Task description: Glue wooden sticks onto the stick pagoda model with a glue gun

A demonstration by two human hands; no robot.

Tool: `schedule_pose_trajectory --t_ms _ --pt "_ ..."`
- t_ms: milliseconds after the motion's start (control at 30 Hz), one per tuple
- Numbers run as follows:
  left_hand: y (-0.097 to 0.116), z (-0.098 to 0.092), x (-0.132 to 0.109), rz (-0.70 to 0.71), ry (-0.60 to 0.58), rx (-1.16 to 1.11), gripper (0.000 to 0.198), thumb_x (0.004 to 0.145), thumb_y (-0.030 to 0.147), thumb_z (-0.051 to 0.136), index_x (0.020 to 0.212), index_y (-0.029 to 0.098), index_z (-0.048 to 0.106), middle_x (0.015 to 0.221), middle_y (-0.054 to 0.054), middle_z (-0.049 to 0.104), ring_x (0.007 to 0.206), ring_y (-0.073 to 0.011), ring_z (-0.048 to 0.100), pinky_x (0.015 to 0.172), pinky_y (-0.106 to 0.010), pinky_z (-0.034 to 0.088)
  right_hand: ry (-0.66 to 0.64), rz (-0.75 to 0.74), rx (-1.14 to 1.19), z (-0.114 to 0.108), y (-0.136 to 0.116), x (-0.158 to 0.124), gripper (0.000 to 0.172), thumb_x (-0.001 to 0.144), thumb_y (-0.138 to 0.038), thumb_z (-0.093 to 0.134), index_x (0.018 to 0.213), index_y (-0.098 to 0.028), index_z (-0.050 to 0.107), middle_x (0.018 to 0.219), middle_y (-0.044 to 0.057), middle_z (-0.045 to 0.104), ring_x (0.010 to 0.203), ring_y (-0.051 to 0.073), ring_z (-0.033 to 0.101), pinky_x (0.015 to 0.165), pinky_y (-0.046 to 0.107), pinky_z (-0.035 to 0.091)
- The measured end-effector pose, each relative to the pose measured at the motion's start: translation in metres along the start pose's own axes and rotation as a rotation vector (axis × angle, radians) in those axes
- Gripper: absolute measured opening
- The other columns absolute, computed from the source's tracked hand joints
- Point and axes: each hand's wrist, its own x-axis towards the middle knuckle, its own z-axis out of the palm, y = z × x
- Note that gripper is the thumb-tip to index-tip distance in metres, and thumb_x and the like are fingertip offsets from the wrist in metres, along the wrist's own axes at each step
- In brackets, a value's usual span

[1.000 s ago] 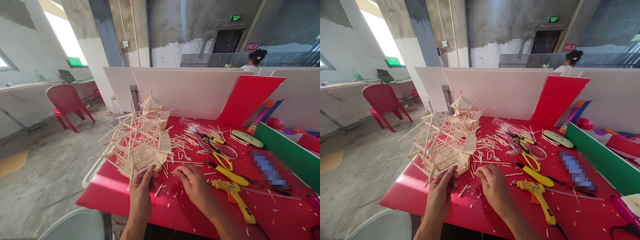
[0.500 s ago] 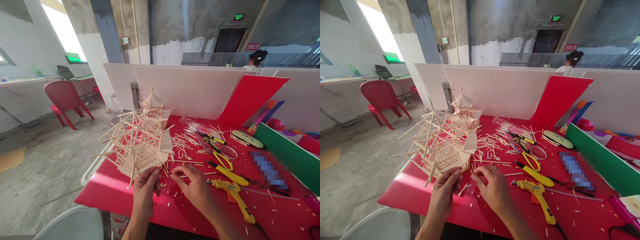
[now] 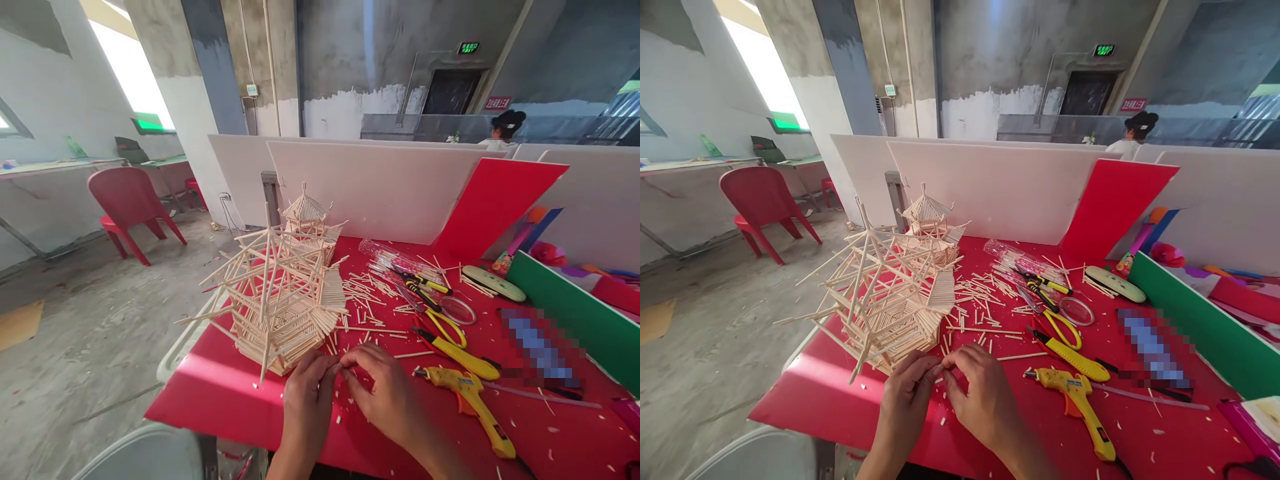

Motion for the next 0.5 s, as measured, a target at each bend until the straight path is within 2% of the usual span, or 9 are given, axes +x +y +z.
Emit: schedule_pose_trajectory --t_ms 100,233,333,433,500 --pt "0.000 0.002 -0.005 0.076 -0.032 0.071 0.022 0.090 0.023 0.054 0.073 0.023 0.067 0.071 -0.006 0.062 0.064 -0.0186 0.057 0.059 -0.027 0.039 -0.051 0.059 0.116 -0.004 -0.004 0.002 0.014 0.081 -0.011 0.054 0.084 -0.023 0.060 0.081 0.000 0.066 0.078 0.016 0.062 0.071 0.027 0.049" --pt "-0.006 0.011 -0.013 0.166 0.049 0.158 0.023 0.089 0.017 0.052 0.067 0.022 0.056 0.064 -0.003 0.056 0.057 -0.0161 0.051 0.054 -0.027 0.033 -0.128 0.101 0.261 -0.011 -0.004 0.003 0.013 0.080 -0.013 0.057 0.087 -0.023 0.062 0.083 -0.002 0.067 0.075 0.013 0.061 0.069 0.023 0.049" --pt "-0.010 0.020 -0.012 0.168 0.116 0.135 0.026 0.088 0.017 0.051 0.063 0.022 0.052 0.058 -0.001 0.052 0.052 -0.0148 0.047 0.052 -0.027 0.031 -0.102 0.093 0.258 -0.014 0.003 0.007 0.013 0.082 -0.016 0.057 0.091 -0.022 0.065 0.084 0.000 0.068 0.078 0.014 0.062 0.072 0.024 0.050" --pt "-0.009 0.030 -0.008 0.123 0.139 0.115 0.025 0.089 0.021 0.053 0.065 0.022 0.062 0.061 -0.003 0.057 0.053 -0.0149 0.050 0.053 -0.026 0.034 -0.029 0.131 0.270 -0.013 0.012 0.013 0.012 0.089 -0.024 0.055 0.092 -0.023 0.066 0.088 0.001 0.069 0.080 0.015 0.064 0.071 0.024 0.051" --pt "-0.006 0.035 -0.004 0.102 0.073 0.120 0.023 0.088 0.021 0.055 0.072 0.022 0.071 0.067 -0.006 0.064 0.058 -0.0163 0.057 0.056 -0.026 0.039 0.037 0.162 0.279 -0.011 0.017 0.018 0.014 0.092 -0.028 0.052 0.095 -0.024 0.066 0.091 0.002 0.070 0.082 0.016 0.065 0.069 0.024 0.051"
